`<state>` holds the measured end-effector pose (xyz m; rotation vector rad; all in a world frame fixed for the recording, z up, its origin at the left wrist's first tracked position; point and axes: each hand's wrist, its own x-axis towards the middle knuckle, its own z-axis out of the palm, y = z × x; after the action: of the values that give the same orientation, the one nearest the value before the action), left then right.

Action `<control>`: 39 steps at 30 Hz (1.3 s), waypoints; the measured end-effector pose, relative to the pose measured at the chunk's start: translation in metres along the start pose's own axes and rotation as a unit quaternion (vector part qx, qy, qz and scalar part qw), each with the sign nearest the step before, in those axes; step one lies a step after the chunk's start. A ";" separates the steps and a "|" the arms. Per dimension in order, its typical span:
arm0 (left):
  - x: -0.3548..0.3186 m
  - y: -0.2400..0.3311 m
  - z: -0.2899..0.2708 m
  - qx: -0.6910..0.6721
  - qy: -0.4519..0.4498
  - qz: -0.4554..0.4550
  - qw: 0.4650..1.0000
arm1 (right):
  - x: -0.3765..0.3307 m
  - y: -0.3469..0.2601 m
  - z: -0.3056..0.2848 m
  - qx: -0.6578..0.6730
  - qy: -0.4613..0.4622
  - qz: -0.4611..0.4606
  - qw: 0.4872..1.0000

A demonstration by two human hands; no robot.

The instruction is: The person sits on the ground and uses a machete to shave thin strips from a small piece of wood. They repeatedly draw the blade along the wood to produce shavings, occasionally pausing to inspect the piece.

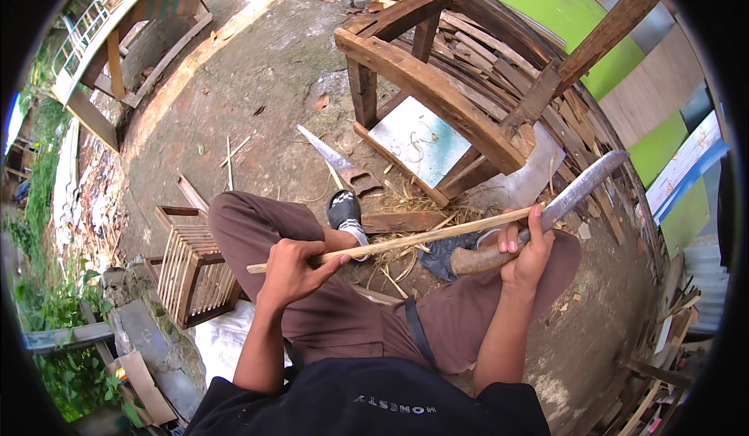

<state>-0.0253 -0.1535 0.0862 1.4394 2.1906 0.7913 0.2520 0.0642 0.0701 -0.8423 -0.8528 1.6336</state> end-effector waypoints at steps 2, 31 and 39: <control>0.000 0.002 0.000 0.019 0.001 0.007 1.000 | 0.001 -0.002 -0.002 0.024 0.000 0.026 0.999; 0.038 0.007 0.083 -0.495 0.253 -0.160 0.815 | 0.008 0.009 -0.022 0.280 0.066 0.047 0.957; 0.096 0.072 0.094 -0.722 0.190 0.016 0.665 | -0.003 0.014 -0.015 0.223 0.058 0.090 0.969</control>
<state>0.0446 -0.0201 0.0593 0.4056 0.8974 2.2146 0.2585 0.0608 0.0509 -0.6998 -0.3083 1.8216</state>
